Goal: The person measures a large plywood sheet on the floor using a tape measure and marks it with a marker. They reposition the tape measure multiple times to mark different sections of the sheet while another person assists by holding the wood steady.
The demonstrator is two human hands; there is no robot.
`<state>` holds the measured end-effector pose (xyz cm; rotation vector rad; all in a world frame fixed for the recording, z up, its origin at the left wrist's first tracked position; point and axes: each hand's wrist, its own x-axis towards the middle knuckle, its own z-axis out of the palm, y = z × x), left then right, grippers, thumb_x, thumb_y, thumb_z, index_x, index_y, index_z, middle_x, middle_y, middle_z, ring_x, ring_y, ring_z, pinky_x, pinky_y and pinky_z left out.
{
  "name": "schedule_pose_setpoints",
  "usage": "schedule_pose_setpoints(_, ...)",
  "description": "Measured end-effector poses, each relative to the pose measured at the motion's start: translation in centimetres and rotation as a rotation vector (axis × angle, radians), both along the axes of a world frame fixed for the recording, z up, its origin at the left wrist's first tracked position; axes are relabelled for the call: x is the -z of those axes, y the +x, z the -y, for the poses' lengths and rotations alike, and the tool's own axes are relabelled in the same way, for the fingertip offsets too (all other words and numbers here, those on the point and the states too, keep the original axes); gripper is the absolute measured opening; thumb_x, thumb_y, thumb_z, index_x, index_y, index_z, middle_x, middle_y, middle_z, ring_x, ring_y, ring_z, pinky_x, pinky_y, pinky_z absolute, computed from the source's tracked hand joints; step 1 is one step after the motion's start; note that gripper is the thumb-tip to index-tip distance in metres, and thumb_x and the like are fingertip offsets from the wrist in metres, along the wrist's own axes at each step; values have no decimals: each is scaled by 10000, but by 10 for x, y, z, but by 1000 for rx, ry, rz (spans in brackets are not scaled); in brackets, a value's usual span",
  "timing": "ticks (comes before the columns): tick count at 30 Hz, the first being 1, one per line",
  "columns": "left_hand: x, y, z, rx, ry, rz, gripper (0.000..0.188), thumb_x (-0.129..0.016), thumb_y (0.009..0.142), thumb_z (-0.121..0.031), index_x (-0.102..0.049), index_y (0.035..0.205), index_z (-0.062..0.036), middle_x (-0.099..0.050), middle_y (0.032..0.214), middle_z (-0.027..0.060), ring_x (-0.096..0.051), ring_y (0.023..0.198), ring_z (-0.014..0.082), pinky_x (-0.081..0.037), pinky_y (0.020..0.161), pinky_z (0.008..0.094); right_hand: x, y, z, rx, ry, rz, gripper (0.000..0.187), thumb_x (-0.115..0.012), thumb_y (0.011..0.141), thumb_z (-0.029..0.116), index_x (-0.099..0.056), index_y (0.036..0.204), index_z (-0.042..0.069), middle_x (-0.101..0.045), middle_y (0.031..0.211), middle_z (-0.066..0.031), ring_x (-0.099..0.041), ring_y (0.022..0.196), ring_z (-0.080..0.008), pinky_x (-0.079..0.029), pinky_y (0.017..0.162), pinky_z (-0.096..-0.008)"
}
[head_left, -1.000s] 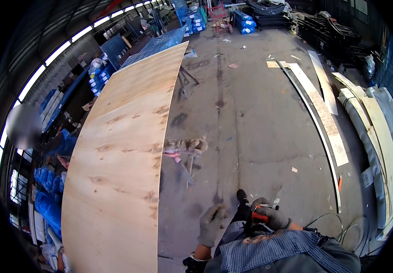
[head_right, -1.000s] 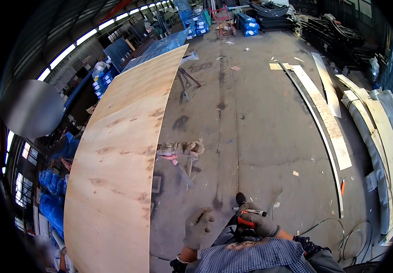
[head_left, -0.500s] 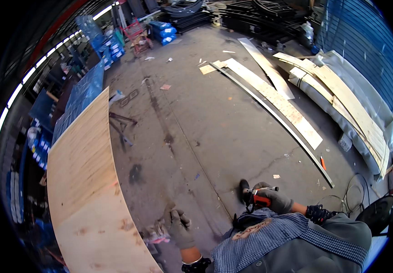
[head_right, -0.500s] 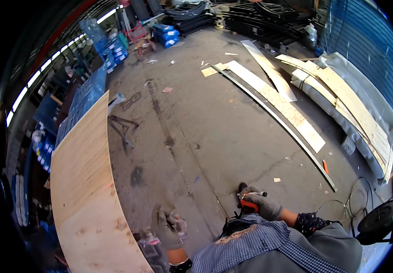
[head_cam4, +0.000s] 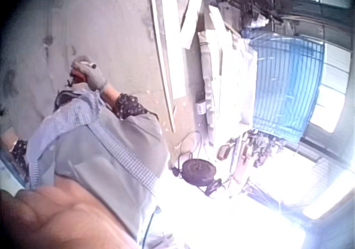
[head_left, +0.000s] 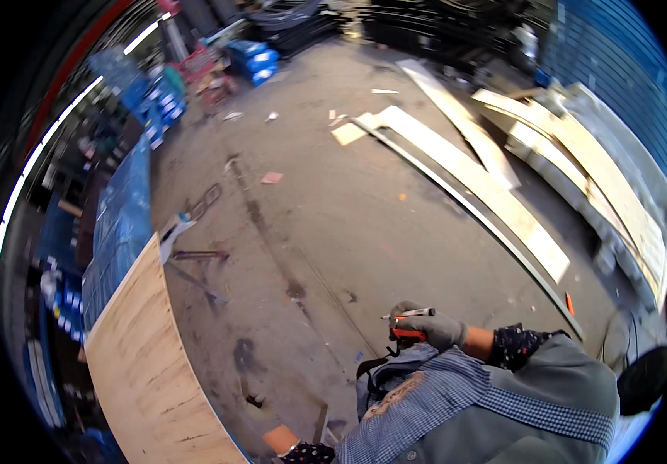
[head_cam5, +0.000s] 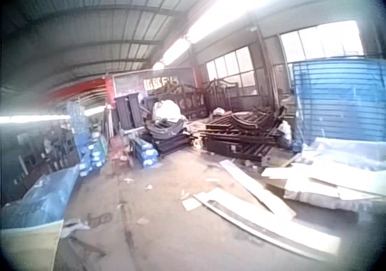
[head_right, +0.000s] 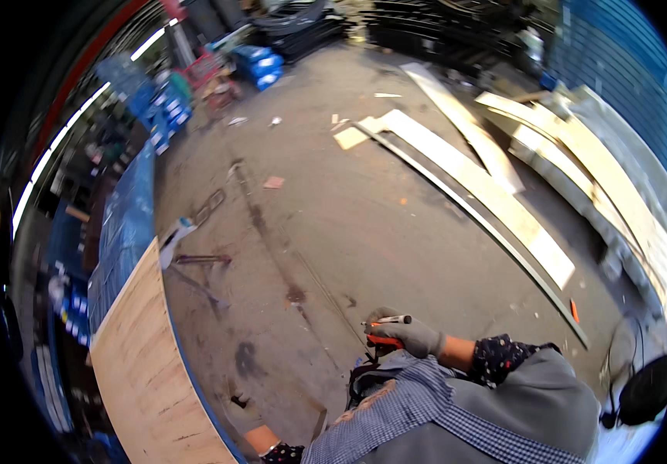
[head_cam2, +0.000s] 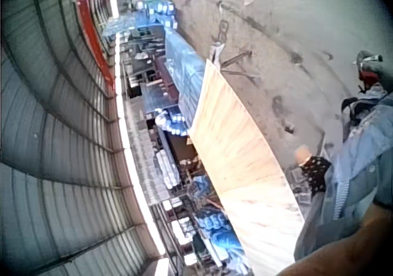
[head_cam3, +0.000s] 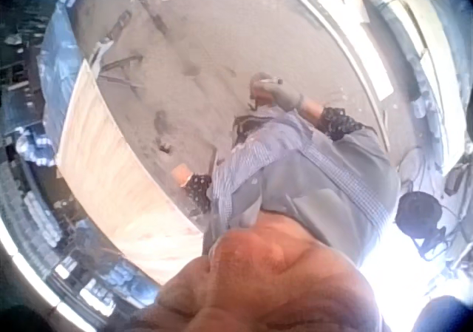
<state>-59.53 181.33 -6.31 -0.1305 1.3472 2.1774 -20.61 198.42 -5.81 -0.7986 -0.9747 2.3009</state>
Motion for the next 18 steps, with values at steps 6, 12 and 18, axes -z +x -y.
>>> schedule_pose_setpoints(6,49,-126,-116,-59,95,89,289,-621,907,-264,-620,1108,-55,-676,984,69,-373,525,50,-321,411,162,-10,-134,-129,-52,-25,-4,213,-518,893,175,-513,1059,41,-630,947,-115,-640,848,-216,-542,758,-344)
schedule_pose_setpoints(12,60,-228,-233,-299,249,9,442,-648,867,-437,-614,1144,-94,-566,773,1,-381,478,54,-327,422,180,-8,-294,-250,-176,12,38,215,-512,884,183,-504,1041,37,-629,954,-127,-634,871,-223,-550,769,-352)
schedule_pose_setpoints(18,24,-302,-316,-332,217,94,449,-639,840,-535,-643,955,-102,-492,552,-24,-418,442,82,-317,407,199,-34,-417,-362,-366,-41,35,119,-566,858,85,-580,961,29,-623,934,-103,-606,881,-210,-522,754,-293)
